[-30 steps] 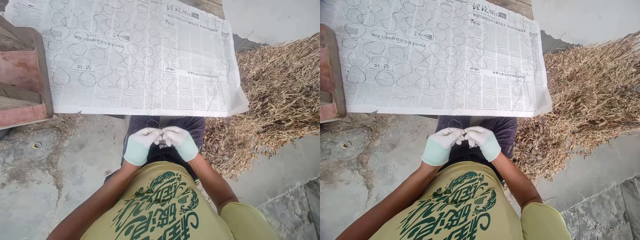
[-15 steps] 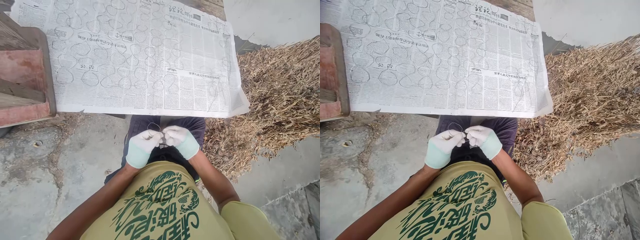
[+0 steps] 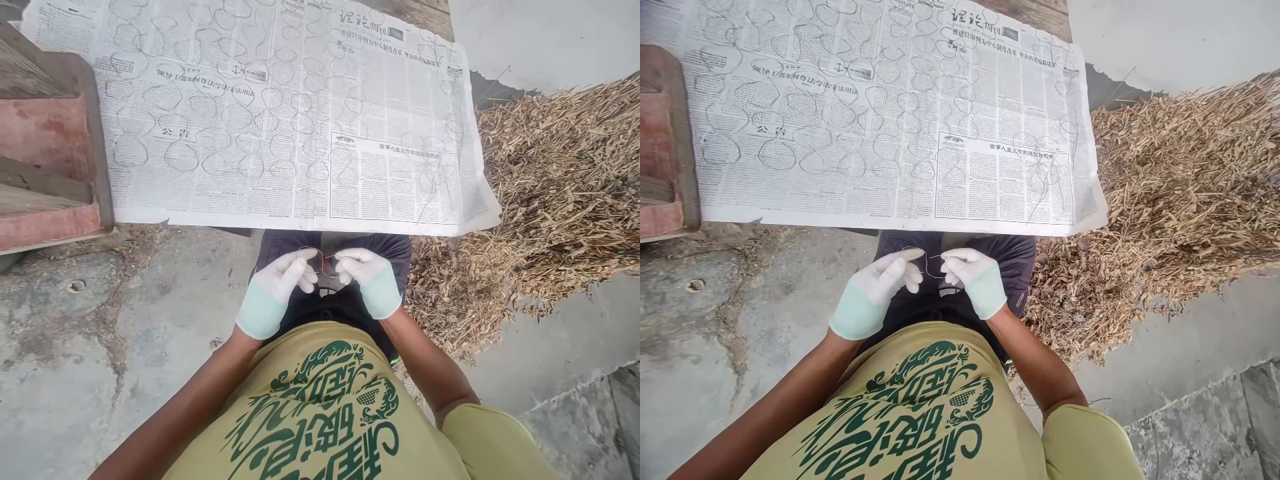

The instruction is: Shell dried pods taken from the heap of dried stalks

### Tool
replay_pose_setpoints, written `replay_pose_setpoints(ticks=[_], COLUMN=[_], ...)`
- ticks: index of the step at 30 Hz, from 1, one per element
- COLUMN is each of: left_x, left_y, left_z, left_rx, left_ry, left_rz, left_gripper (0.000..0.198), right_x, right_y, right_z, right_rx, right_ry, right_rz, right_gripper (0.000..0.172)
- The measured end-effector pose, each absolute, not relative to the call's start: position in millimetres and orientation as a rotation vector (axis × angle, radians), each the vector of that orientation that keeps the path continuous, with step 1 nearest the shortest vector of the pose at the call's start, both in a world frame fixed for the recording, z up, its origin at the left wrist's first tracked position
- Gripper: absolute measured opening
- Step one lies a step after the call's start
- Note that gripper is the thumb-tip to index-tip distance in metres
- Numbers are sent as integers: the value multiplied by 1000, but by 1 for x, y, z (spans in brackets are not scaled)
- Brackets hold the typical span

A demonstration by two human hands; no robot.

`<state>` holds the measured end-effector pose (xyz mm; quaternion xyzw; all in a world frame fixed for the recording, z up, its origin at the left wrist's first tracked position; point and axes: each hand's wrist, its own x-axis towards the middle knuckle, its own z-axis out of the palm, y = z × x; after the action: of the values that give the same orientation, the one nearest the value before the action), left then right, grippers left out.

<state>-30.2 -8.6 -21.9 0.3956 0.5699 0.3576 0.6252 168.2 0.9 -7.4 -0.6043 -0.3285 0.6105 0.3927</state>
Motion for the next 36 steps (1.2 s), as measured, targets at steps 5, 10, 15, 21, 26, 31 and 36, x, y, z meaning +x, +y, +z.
replay_pose_setpoints(ticks=[5, 10, 15, 21, 26, 31, 36], left_x=[-25, -27, -35, -41, -42, -37, -33], left_y=[-9, -12, -1, 10, 8, 6, 1], left_z=[-16, -4, -9, -24, -24, -24, -14], left_rx=[1014, 1527, 1860, 1974, 1946, 1859, 1757], left_ry=[1419, 1601, 1563, 1443, 1501, 1551, 1604], left_rz=[898, 835, 690, 662, 602, 622, 685], left_gripper=[73, 55, 33, 35, 35, 31, 34], right_x=[166, 167, 165, 161, 157, 157, 159], right_y=[1, 1, -1, -4, -6, -4, -3], right_z=[-13, -17, -15, -12, -8, -9, -10], right_rx=[-1540, -1505, -1530, -1534, -1503, -1514, -1538], right_ry=[-824, -770, -756, -772, -754, -755, -768], right_rz=[1535, 1527, 1521, 1525, 1557, 1550, 1511], right_gripper=[22, 25, 25, 24, 22, 22, 22])
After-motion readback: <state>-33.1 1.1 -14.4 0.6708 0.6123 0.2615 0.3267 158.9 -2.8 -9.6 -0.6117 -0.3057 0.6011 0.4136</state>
